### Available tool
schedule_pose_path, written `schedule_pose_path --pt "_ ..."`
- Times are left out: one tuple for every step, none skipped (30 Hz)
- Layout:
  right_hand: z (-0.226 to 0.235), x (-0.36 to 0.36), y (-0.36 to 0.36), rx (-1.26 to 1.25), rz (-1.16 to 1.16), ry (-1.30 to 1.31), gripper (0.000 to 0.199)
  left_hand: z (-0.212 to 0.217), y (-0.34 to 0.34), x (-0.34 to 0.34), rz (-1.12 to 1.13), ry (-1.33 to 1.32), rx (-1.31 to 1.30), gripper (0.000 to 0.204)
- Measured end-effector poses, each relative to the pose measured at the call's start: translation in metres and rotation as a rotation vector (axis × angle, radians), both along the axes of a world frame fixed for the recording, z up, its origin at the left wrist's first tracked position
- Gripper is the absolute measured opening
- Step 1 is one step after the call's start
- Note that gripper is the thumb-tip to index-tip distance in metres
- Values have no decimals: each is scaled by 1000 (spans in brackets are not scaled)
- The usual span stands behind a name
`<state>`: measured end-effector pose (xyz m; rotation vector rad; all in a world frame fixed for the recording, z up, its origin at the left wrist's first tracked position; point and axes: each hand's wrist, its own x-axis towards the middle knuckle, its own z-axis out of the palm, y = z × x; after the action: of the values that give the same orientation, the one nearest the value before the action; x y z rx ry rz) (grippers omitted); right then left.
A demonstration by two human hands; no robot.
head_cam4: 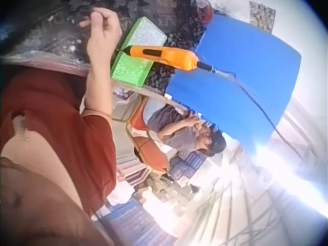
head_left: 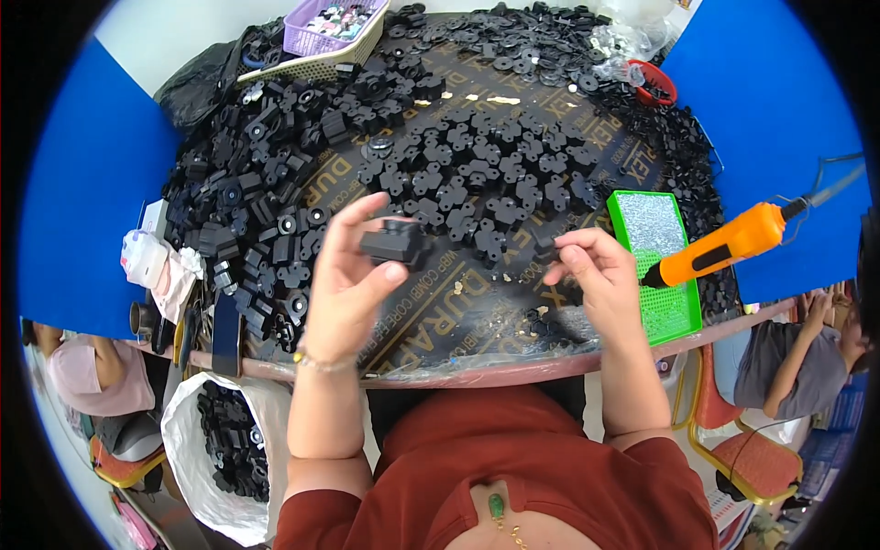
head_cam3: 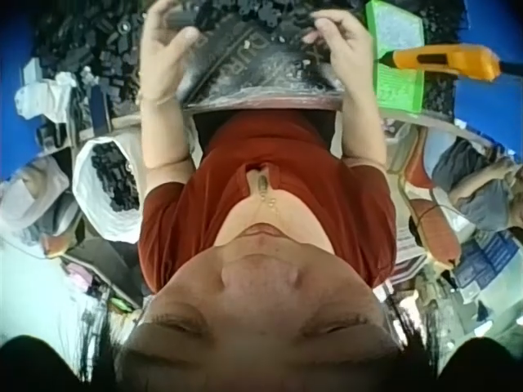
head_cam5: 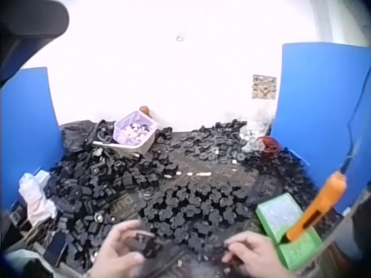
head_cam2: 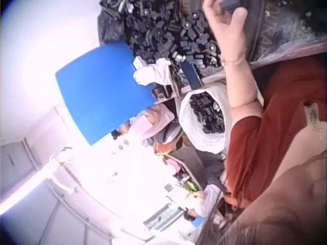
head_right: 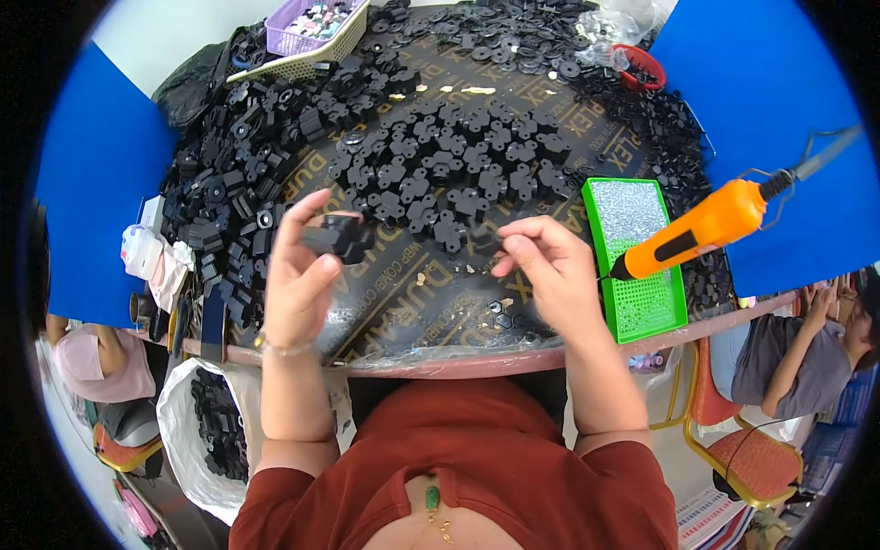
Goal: The recorder is assembling small black plastic components by hand at a workstation.
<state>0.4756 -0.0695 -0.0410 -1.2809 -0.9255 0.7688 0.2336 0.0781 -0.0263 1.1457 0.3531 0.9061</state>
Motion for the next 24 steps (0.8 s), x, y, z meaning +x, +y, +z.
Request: schedule_pose_path --pt "4 -3 3 33 40 104 14 -1 -2 12 -82 -71 -70 59" --pt "2 -3 6 49 79 231 16 -5 -6 24 -169 -145 -228 54" --pt "2 -5 8 62 106 309 16 -16 -5 34 -230 -168 -294 48" --pt "1 -7 12 74 137 389 17 -24 -6 43 -267 -194 -381 44" --pt "-1 -12 15 86 133 430 17 -32 -8 50 -289 -204 -430 43" --pt "-3 -12 16 74 164 455 17 -42 -9 53 -327 -222 -466 43" --pt "-4 -13 17 60 193 482 17 -48 -10 55 -365 -239 -502 43" --pt "-3 -15 18 36 177 478 16 -52 -12 56 -365 -229 -491 44" --pt "-4 -17 20 34 176 477 16 -55 -13 55 -366 -231 -493 44" --pt "-7 -19 20 8 157 443 17 -55 -15 54 -382 -205 -480 44" --pt "-8 -20 21 -19 140 411 18 -55 -17 53 -397 -178 -467 44" --pt "-9 -21 20 -46 127 389 17 -55 -18 54 -385 -164 -468 45" --pt "-9 -21 20 -50 129 390 17 -56 -17 54 -382 -165 -472 45" --pt "-8 -19 20 -64 127 376 16 -57 -16 54 -386 -156 -464 45" --pt "-8 -19 19 -79 125 363 15 -58 -16 54 -390 -147 -457 45" --pt "-7 -18 20 -82 128 365 15 -57 -16 53 -386 -145 -459 45" --pt "-7 -18 21 -66 116 372 15 -54 -17 52 -383 -144 -453 46" --pt "-7 -18 21 -50 104 379 15 -53 -18 52 -380 -142 -447 46" --pt "-8 -17 22 -47 87 404 15 -54 -17 51 -377 -141 -448 46" --pt "-7 -15 21 -37 75 412 15 -55 -16 51 -362 -152 -454 49" --pt "-7 -12 21 -27 65 421 15 -55 -15 50 -346 -163 -459 52" --pt "-9 -8 20 -4 52 424 15 -55 -14 50 -338 -173 -454 53" --pt "-9 -5 20 13 35 411 15 -54 -14 48 -333 -171 -454 53" --pt "-10 -1 18 30 18 399 16 -51 -13 44 -350 -185 -528 52"
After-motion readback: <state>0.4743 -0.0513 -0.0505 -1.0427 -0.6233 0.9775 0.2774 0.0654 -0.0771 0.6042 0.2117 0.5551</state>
